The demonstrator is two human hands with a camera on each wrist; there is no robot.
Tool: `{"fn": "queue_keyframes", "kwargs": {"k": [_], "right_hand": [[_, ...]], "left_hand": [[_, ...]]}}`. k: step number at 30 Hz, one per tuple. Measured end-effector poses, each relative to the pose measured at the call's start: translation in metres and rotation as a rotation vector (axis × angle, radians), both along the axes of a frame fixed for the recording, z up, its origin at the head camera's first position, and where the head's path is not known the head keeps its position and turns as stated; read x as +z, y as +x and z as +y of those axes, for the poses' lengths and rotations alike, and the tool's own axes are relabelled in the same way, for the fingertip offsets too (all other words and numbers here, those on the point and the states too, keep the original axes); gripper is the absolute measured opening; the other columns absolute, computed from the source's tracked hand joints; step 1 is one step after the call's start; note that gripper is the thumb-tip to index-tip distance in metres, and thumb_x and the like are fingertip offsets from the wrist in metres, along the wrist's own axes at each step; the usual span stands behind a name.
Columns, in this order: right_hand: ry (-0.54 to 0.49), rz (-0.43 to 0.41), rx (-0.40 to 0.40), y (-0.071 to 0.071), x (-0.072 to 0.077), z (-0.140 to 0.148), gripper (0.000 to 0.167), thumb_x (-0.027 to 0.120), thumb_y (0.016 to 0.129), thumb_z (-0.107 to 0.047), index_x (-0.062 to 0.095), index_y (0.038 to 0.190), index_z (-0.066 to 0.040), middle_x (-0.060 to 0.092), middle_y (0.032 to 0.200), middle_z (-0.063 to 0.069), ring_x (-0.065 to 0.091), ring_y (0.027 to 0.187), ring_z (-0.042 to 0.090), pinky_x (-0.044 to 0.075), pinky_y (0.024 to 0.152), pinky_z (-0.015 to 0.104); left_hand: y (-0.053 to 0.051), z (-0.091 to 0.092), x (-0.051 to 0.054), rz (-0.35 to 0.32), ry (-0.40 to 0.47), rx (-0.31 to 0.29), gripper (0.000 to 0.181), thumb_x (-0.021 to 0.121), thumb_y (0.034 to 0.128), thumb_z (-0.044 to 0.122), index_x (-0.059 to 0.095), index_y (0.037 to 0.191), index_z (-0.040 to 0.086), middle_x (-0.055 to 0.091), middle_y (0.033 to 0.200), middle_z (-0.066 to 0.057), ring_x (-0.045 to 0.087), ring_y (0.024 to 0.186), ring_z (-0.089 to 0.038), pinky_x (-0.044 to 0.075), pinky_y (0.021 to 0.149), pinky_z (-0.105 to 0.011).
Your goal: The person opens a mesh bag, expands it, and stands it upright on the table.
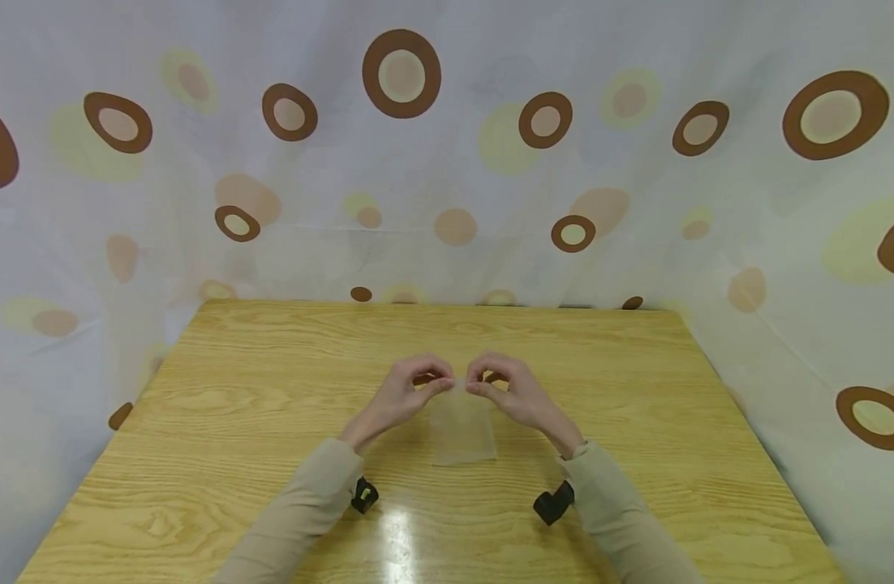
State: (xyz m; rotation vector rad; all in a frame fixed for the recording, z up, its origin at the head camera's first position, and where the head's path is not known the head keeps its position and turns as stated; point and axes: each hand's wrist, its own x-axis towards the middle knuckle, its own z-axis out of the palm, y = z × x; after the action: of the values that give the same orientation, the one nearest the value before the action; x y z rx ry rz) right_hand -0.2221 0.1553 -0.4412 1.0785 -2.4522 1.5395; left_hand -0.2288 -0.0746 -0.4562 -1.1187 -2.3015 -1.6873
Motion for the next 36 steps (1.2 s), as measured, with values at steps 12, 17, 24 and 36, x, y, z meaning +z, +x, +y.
{"fn": "queue_keyframes", "kwargs": {"k": [12,17,24,36], "right_hand": [[0.086,0.042,0.035,-0.005,0.011,0.005,0.008,0.066,0.095,-0.005,0.067,0.089,-0.008,0.067,0.097,0.008,0.060,0.088,0.011,0.055,0.076,0.030],[0.050,0.058,-0.022,-0.004,0.009,0.005,0.007,0.067,0.094,-0.004,0.070,0.090,-0.008,0.067,0.097,0.009,0.061,0.087,0.015,0.057,0.076,0.030],[0.019,-0.002,-0.034,0.000,0.003,0.003,0.003,0.068,0.096,-0.010,0.070,0.095,-0.008,0.064,0.103,0.009,0.056,0.086,0.014,0.055,0.074,0.029],[-0.075,-0.105,0.125,0.000,0.003,0.005,0.009,0.060,0.100,-0.003,0.068,0.097,-0.001,0.062,0.108,0.013,0.059,0.097,0.007,0.057,0.088,0.031]], "left_hand": [[-0.007,-0.006,0.013,0.219,-0.158,-0.080,0.005,0.065,0.0946,0.000,0.067,0.099,0.002,0.069,0.098,-0.008,0.069,0.093,-0.019,0.059,0.087,-0.025],[-0.005,-0.005,0.009,0.157,-0.162,-0.079,0.008,0.064,0.0971,0.006,0.067,0.105,0.004,0.070,0.101,-0.008,0.069,0.094,-0.016,0.059,0.088,-0.026],[-0.004,-0.003,0.007,0.113,-0.179,-0.094,0.007,0.066,0.0967,0.009,0.068,0.103,0.006,0.070,0.101,-0.007,0.069,0.095,-0.015,0.059,0.090,-0.026],[-0.001,-0.001,0.003,0.005,0.046,-0.054,0.008,0.065,0.0950,0.001,0.072,0.098,0.002,0.071,0.098,-0.016,0.067,0.090,-0.009,0.061,0.085,-0.029]]}}
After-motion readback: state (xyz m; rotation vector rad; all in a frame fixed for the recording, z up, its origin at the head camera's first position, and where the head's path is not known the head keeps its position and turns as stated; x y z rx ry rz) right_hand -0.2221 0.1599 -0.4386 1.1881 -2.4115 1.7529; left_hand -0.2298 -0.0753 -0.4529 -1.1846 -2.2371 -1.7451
